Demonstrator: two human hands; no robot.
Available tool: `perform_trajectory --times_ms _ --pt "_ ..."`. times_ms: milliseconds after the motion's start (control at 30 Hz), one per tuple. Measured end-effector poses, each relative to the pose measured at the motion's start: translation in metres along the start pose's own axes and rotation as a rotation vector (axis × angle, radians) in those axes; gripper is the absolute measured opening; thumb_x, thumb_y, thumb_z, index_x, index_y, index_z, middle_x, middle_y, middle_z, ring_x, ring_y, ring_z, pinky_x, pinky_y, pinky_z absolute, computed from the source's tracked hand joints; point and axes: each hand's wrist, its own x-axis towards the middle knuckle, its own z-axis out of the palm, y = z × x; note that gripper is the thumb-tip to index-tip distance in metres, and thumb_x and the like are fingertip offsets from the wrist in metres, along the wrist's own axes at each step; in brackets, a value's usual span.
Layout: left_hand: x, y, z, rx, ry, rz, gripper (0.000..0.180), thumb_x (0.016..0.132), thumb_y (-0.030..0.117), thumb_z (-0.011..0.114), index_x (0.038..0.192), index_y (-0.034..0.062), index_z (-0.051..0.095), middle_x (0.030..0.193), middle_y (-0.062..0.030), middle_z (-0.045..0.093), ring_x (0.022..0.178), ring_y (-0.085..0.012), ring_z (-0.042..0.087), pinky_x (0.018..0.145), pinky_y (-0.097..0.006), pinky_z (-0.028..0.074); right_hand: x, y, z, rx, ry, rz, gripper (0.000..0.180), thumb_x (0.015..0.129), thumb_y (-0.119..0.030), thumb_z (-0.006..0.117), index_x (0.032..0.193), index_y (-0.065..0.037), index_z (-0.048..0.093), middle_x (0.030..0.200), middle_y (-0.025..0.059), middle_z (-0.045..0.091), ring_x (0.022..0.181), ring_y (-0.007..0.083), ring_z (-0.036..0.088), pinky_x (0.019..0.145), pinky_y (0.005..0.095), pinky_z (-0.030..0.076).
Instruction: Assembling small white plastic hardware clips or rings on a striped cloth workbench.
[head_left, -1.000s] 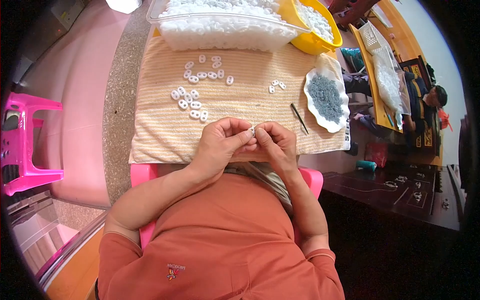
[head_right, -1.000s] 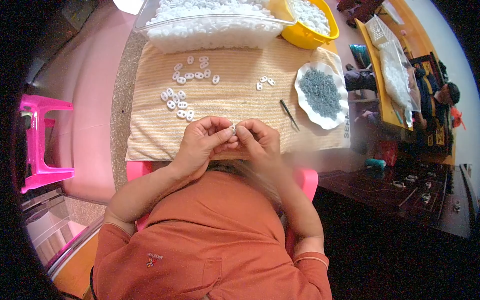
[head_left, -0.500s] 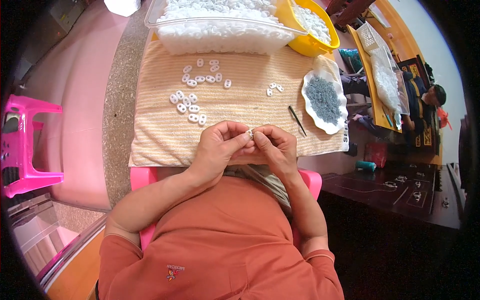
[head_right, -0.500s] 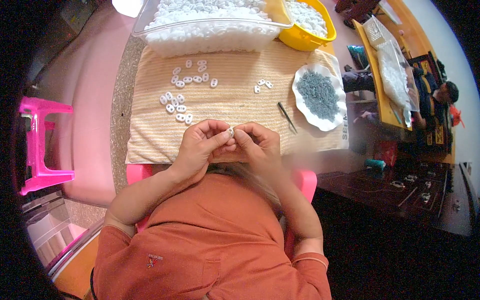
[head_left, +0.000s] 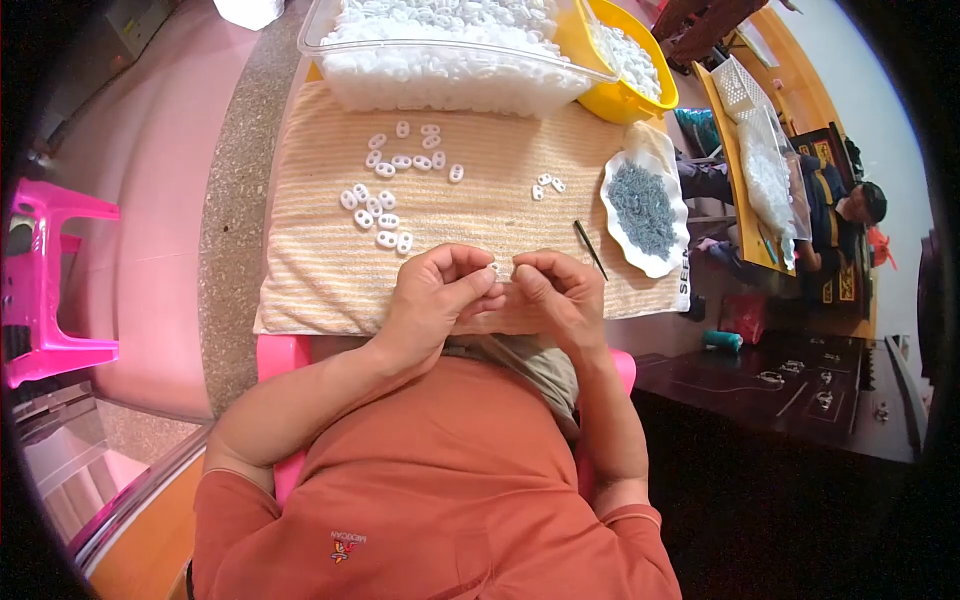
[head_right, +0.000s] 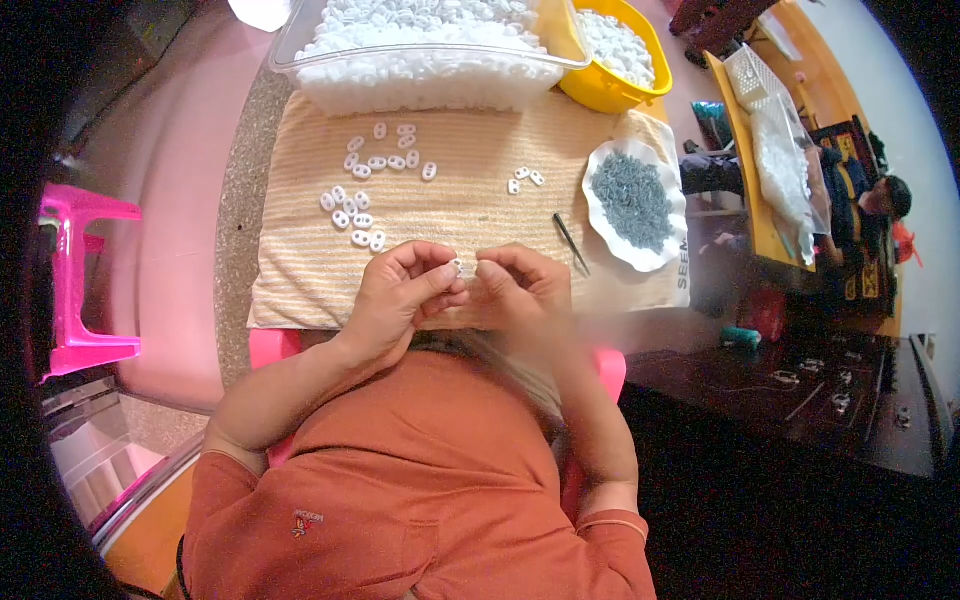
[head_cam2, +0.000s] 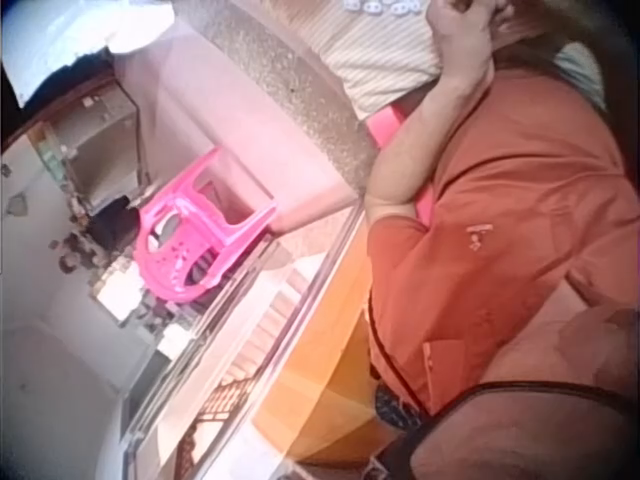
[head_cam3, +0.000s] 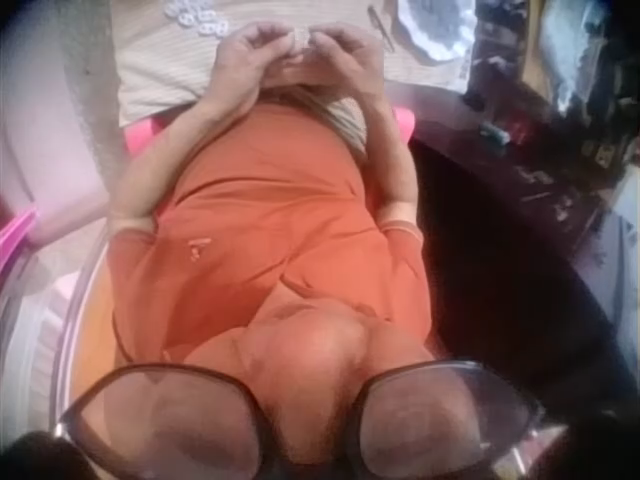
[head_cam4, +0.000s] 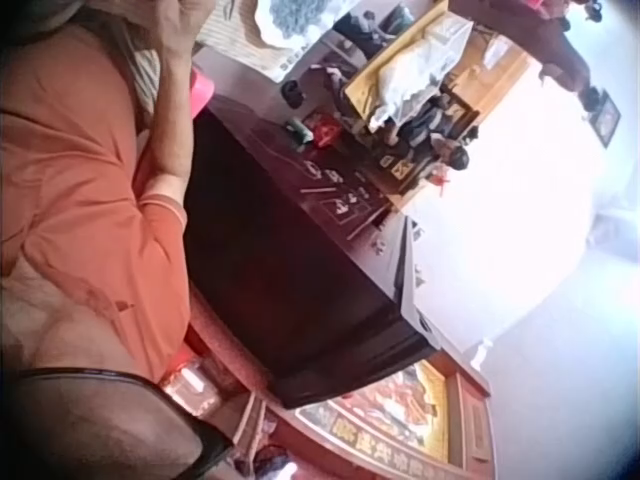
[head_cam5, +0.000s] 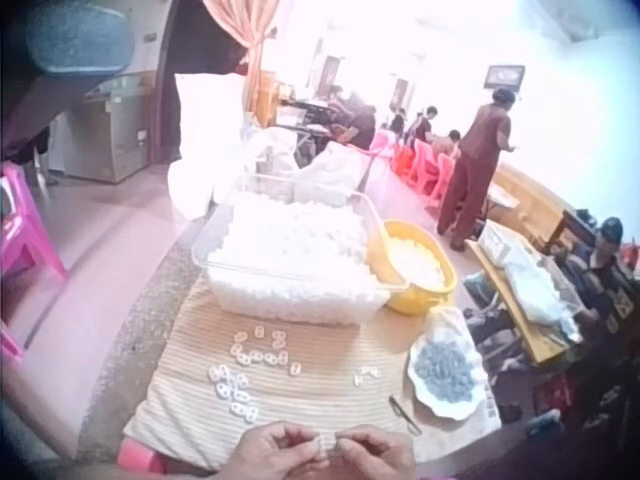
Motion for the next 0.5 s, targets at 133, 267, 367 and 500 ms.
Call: perform_trajectory --times_ms 133,267,367,500 --pt "0.001 -0.001 -0.001 0.013 0.003 0.005 0.014 0.091 0.006 0.061 0.103 0.0012 0.057 0.089 -0.0057 0.064 0.080 -0.0136 0.065 0.078 -0.028 0.057 0.018 -0.007 -0.016 -0.165 0.086 -0.115 0.015 0.090 -0.006 0.064 0.100 0.004 0.065 0.078 0.0037 0.064 0.066 0.0092 0.061 0.061 0.0221 0.052" --pt "0.000 0.000 0.001 0.024 0.018 -0.004 0.014 0.091 0.006 0.061 0.103 0.0013 0.057 0.088 -0.0057 0.063 0.080 -0.0136 0.065 0.078 -0.028 0.057 0.042 -0.009 -0.031 -0.400 0.147 -0.202 0.014 0.089 -0.007 0.065 0.096 0.005 0.065 0.071 0.0011 0.062 0.059 0.0052 0.055 0.056 0.0203 0.049" --pt "0.001 0.001 0.000 0.018 0.012 -0.003 0.013 0.090 0.006 0.061 0.102 0.0016 0.057 0.088 -0.0055 0.063 0.080 -0.0134 0.065 0.078 -0.028 0.057 0.059 -0.011 -0.036 -0.615 0.153 -0.323 0.011 0.087 -0.005 0.066 0.095 0.003 0.066 0.070 0.0018 0.062 0.057 0.0043 0.052 0.053 0.0204 0.043" --pt "0.001 0.004 0.001 0.009 0.007 -0.012 0.013 0.090 0.006 0.062 0.101 0.0020 0.057 0.088 -0.0050 0.064 0.079 -0.0128 0.065 0.077 -0.028 0.057 0.074 -0.010 -0.031 -0.667 0.134 -0.422 0.011 0.084 -0.006 0.067 0.094 0.001 0.067 0.071 0.0048 0.063 0.058 0.0063 0.052 0.053 0.0236 0.042"
